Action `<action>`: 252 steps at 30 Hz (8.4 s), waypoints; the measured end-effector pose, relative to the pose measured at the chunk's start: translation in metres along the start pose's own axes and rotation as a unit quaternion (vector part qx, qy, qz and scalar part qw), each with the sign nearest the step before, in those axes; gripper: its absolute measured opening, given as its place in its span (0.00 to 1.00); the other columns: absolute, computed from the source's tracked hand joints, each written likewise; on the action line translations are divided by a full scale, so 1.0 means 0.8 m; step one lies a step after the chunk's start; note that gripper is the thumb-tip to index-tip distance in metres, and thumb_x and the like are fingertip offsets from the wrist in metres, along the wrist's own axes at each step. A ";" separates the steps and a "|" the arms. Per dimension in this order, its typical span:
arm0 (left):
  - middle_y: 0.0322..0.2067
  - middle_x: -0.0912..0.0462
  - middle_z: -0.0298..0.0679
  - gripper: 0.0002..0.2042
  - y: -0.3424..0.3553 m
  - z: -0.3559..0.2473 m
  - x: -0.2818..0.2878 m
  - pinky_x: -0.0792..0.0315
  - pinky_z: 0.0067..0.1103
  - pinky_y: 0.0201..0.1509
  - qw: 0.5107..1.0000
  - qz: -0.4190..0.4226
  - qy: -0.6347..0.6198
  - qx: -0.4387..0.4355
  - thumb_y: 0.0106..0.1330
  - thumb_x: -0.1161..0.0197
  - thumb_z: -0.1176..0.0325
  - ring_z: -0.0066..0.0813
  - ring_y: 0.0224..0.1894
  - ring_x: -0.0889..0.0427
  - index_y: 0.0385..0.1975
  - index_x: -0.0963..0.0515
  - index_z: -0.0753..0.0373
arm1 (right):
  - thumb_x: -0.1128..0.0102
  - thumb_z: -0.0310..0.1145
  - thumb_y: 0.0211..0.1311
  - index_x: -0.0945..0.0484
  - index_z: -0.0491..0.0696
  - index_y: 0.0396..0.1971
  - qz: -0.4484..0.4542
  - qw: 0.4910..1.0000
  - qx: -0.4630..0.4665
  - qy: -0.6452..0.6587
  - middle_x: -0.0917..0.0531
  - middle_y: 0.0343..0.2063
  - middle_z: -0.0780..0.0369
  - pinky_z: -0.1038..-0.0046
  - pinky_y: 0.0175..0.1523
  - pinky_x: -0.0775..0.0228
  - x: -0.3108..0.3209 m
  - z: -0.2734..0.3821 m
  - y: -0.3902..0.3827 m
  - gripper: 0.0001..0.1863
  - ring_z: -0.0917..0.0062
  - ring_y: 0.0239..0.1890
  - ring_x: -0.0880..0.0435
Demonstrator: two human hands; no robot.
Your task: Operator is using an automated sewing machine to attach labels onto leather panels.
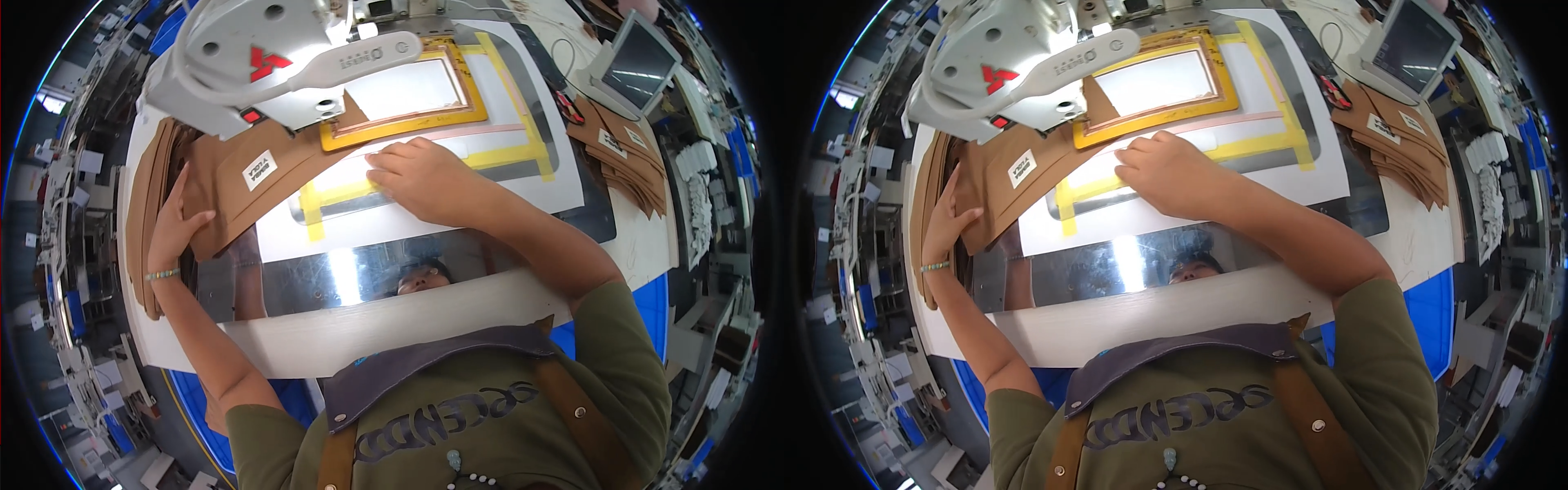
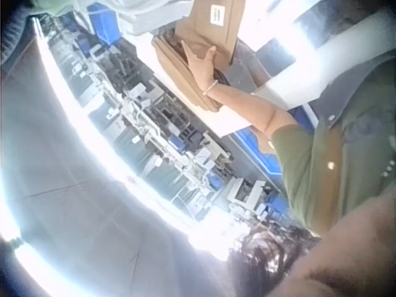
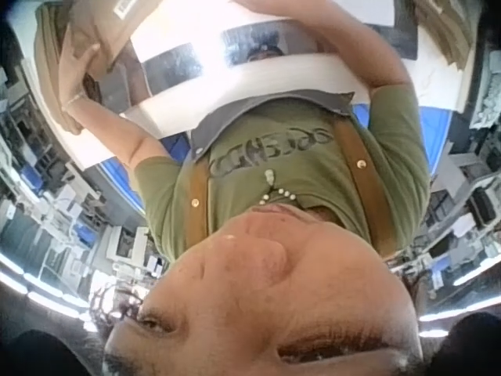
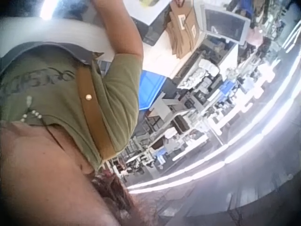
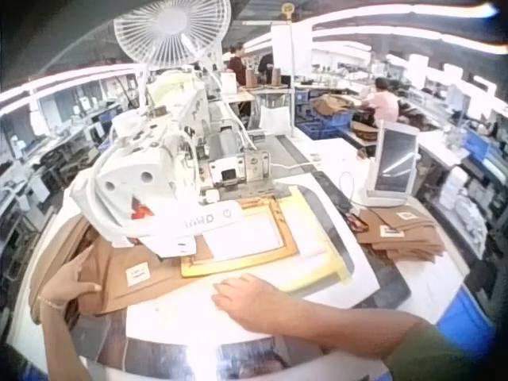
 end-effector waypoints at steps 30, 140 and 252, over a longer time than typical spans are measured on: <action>0.70 0.22 0.50 0.27 -0.909 0.199 -0.026 0.26 0.31 0.71 0.639 -0.544 0.031 0.543 0.73 0.33 0.73 0.40 0.70 0.21 0.71 0.25 0.70 | 0.37 0.26 0.71 0.18 0.42 0.60 0.018 0.997 0.000 0.081 0.17 0.63 0.57 0.61 0.69 0.31 0.020 -0.005 0.003 0.19 0.59 0.66 0.21; 0.77 0.35 0.54 0.31 0.016 -0.155 -0.243 0.51 0.45 0.82 0.935 0.041 0.279 -0.214 0.80 0.47 0.45 0.53 0.80 0.42 0.70 0.24 0.66 | 0.27 0.26 0.59 0.09 0.44 0.31 0.177 0.925 -0.266 0.207 0.11 0.26 0.63 0.75 0.37 0.26 0.049 -0.235 0.003 0.03 0.82 0.30 0.15; 0.61 0.14 0.48 0.22 -0.036 0.054 0.112 0.23 0.36 0.67 0.879 -0.258 0.396 0.060 0.74 0.32 0.57 0.52 0.63 0.16 0.62 0.17 0.63 | 0.33 0.32 0.65 0.10 0.45 0.40 -0.085 0.957 -0.102 0.258 0.11 0.42 0.55 0.62 0.56 0.21 -0.015 -0.125 0.119 0.09 0.60 0.47 0.12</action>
Point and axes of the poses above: each hand's wrist, its own y-axis towards the middle knuckle, its own x-axis out of the back of the hand, z = x × y, the point moved 8 cm from there along y, towards the middle knuckle
